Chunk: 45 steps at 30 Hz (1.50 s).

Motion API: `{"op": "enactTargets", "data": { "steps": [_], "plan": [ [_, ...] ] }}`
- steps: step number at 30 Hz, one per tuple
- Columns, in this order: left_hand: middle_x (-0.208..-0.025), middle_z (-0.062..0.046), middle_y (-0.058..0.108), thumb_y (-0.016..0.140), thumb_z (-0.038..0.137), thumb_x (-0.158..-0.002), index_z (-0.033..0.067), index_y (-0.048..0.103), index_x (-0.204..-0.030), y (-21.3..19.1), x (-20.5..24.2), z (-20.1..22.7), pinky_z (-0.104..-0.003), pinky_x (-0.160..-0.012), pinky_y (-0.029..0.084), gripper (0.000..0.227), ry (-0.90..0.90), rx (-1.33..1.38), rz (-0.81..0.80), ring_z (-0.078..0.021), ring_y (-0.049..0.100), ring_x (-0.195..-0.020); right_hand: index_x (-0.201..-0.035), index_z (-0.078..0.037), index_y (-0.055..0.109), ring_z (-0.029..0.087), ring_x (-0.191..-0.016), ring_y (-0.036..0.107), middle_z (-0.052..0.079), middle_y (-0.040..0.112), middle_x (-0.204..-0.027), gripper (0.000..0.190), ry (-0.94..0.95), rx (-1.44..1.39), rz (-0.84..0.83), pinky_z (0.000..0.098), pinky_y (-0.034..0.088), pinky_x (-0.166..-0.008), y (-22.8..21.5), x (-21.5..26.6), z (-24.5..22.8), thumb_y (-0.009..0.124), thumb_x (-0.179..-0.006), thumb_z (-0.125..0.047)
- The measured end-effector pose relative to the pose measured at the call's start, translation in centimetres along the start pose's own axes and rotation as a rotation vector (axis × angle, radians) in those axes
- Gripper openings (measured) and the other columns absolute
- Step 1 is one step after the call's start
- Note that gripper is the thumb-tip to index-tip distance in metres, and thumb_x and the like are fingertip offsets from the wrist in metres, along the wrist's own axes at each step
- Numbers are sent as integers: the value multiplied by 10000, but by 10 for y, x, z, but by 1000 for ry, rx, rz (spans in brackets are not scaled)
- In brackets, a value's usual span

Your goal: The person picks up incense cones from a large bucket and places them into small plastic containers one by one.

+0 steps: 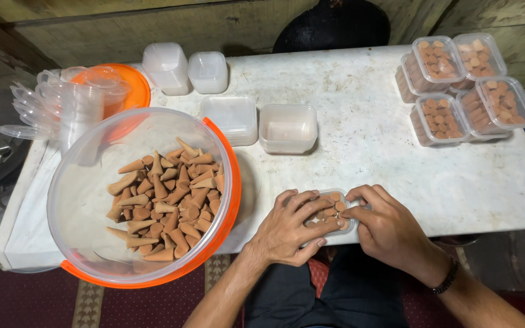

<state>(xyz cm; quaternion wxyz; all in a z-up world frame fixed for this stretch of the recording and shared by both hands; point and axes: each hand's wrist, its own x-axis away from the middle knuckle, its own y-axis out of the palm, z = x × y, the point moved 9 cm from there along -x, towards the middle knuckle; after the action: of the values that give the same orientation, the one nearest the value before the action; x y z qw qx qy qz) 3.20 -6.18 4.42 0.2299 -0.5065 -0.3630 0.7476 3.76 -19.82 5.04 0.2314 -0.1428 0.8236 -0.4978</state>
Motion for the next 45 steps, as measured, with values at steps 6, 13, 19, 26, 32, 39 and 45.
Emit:
{"op": "enactTargets", "data": {
  "steps": [6, 13, 19, 26, 32, 39, 45],
  "plan": [
    [-1373, -88, 587, 577, 277, -917, 272, 641, -1317, 0, -2, 1, -527, -1021, 386, 405, 12, 22, -3, -337, 545, -1261, -1014, 5, 714, 260, -970, 600, 156, 576, -1151, 434, -13, -87, 9, 363, 570, -812, 2, 4, 3, 445, -703, 144],
    [-1366, -82, 595, 588, 250, -906, 273, 643, -1314, 0, -1, 1, -513, -1020, 378, 413, 10, 18, 2, -334, 558, -1243, -1037, 16, 713, 260, -974, 604, 155, 574, -1148, 431, -17, -85, 9, 338, 604, -767, 2, 4, 0, 452, -728, 167],
    [-1355, -144, 588, 532, 335, -910, 119, 605, -1314, 2, 3, -6, -499, -1003, 364, 464, -45, 97, 65, -343, 542, -1251, -1083, -14, 672, 291, -961, 589, 154, 598, -1095, 462, -54, 2, 42, 373, 565, -753, -7, -9, -16, 434, -717, 137],
    [-1305, -82, 583, 460, 449, -935, 159, 617, -1204, 1, 8, -21, -481, -1049, 337, 426, -197, 44, 221, -301, 520, -1258, -1033, -93, 720, 298, -966, 587, 92, 564, -1087, 375, 35, 117, -48, 401, 532, -771, 5, -24, -14, 471, -786, 42],
    [-1308, -98, 571, 448, 455, -932, 141, 616, -1192, 4, 7, -23, -491, -1045, 334, 440, -215, 55, 189, -314, 508, -1264, -968, -101, 725, 287, -966, 582, 82, 558, -1091, 314, 64, 125, -89, 391, 529, -752, 10, -21, -7, 489, -803, 24],
    [-1305, -95, 567, 439, 437, -943, 173, 658, -1086, 1, 3, -20, -486, -1044, 323, 372, -209, 61, 163, -322, 497, -1272, -886, -114, 711, 268, -950, 578, 64, 551, -1067, 238, 82, 103, -99, 373, 524, -761, 7, -20, -9, 510, -830, -1],
    [-1316, -90, 558, 439, 444, -935, 187, 671, -1083, 5, 5, -22, -483, -1044, 323, 376, -221, 67, 153, -316, 494, -1280, -862, -111, 691, 270, -946, 577, 66, 546, -1071, 221, 70, 88, -65, 378, 523, -763, 8, -19, -7, 508, -825, 8]
  ]
}}
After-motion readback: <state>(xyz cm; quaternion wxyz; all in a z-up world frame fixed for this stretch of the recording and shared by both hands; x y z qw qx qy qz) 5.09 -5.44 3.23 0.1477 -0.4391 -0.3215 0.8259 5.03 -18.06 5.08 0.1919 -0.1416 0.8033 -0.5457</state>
